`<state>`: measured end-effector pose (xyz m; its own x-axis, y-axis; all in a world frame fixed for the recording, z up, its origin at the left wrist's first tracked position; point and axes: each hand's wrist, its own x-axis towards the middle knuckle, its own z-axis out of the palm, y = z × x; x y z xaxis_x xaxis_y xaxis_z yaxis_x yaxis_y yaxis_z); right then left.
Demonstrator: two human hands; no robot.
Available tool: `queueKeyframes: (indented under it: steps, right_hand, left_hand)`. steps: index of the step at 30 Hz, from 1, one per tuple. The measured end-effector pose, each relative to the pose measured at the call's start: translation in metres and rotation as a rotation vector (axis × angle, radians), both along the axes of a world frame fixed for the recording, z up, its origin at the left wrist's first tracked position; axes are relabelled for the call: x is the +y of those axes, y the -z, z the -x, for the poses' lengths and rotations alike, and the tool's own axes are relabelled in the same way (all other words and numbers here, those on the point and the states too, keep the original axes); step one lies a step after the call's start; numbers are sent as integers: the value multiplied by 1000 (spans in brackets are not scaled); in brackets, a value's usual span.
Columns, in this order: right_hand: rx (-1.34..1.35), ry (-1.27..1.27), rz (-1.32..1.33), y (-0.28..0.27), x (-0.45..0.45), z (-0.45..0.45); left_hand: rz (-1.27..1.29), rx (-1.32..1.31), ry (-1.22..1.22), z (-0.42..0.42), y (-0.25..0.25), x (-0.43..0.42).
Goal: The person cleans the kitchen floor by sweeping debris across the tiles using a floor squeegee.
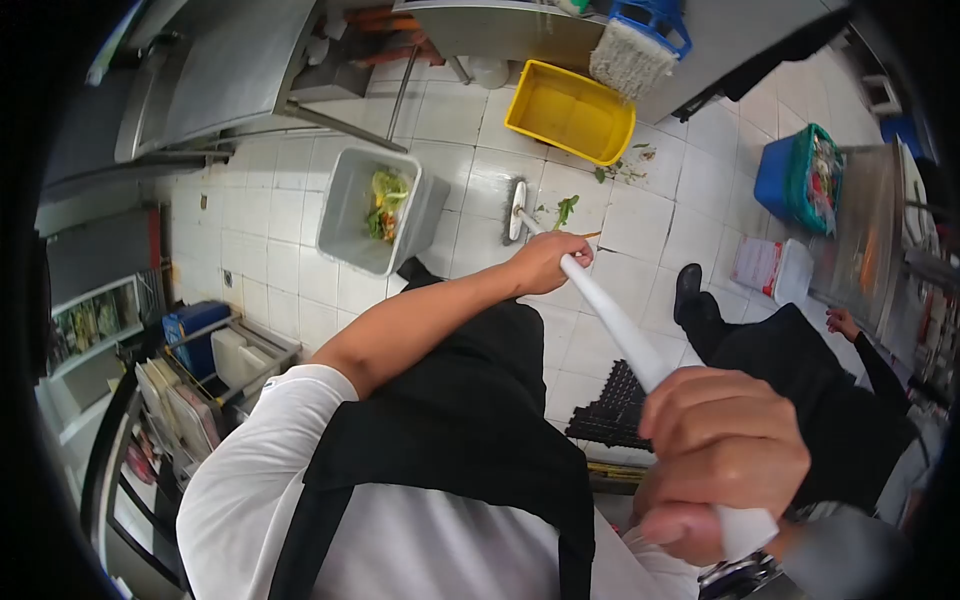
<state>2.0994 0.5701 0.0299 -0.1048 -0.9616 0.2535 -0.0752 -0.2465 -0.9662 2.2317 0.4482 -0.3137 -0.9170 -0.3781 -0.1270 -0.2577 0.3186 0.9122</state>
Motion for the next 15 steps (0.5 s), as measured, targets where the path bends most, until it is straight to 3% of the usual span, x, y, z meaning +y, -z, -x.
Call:
queueKeyframes:
  steps: [5,7,13,15]
  right_hand:
    - [-44,-123,116,7,-30,7]
    - [-92,-395,151,0,-44,6]
    - [-74,-476,197,-35,-43,6]
    - [-202,-538,162,-31,-48,7]
  left_hand:
    - [3,37,-124,-7,-10,-12]
    - [35,79,-124,-10,-16,-17]
    - [29,113,-92,-32,-55,-13]
    - [8,123,-83,-39,-49,-13]
